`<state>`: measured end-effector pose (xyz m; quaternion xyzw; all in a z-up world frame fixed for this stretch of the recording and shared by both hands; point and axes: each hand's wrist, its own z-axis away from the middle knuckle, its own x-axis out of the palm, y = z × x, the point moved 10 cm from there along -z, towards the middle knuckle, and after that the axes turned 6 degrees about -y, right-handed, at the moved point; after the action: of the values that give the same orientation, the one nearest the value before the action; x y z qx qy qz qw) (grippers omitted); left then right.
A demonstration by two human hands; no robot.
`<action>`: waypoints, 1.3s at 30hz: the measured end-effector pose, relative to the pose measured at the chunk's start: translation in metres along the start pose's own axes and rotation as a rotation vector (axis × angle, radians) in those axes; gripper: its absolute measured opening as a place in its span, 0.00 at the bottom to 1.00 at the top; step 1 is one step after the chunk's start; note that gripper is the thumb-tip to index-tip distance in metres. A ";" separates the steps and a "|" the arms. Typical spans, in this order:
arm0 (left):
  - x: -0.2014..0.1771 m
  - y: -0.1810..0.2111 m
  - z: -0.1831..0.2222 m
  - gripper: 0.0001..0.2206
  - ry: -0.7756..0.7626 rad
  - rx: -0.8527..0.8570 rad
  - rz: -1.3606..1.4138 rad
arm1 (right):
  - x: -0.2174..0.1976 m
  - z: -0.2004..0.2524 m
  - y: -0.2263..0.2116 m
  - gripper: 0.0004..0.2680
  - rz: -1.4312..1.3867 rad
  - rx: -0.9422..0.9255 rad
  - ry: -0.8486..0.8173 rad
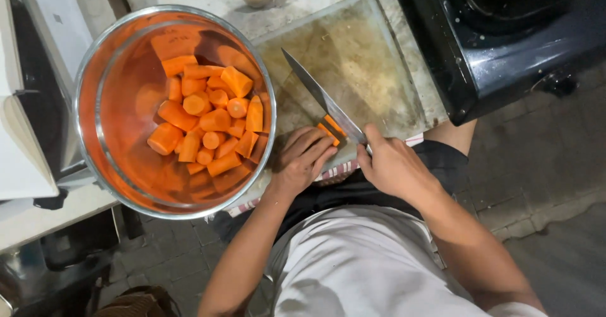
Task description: Dicing a carrot on a cutting board and transferring the pieces into a metal bowl.
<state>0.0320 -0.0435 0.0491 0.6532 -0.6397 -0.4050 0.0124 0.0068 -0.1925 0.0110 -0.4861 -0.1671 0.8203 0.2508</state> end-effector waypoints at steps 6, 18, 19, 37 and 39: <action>-0.001 -0.001 0.000 0.06 0.005 -0.015 0.014 | 0.010 0.000 0.003 0.14 -0.179 0.004 -0.080; -0.007 0.000 0.003 0.05 0.020 -0.026 -0.024 | 0.027 -0.005 0.023 0.18 -0.695 0.023 -0.174; -0.007 0.000 0.002 0.05 0.017 -0.018 -0.025 | 0.024 -0.003 0.022 0.19 -0.729 0.023 -0.165; -0.006 -0.005 0.004 0.02 0.026 -0.057 0.066 | 0.014 0.049 -0.011 0.07 0.174 0.010 -0.097; -0.003 -0.006 0.005 0.01 0.036 -0.046 0.076 | 0.013 0.051 -0.011 0.07 0.171 0.014 -0.098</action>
<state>0.0346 -0.0371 0.0445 0.6350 -0.6542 -0.4071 0.0544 -0.0404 -0.1773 0.0316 -0.4560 -0.1316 0.8627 0.1748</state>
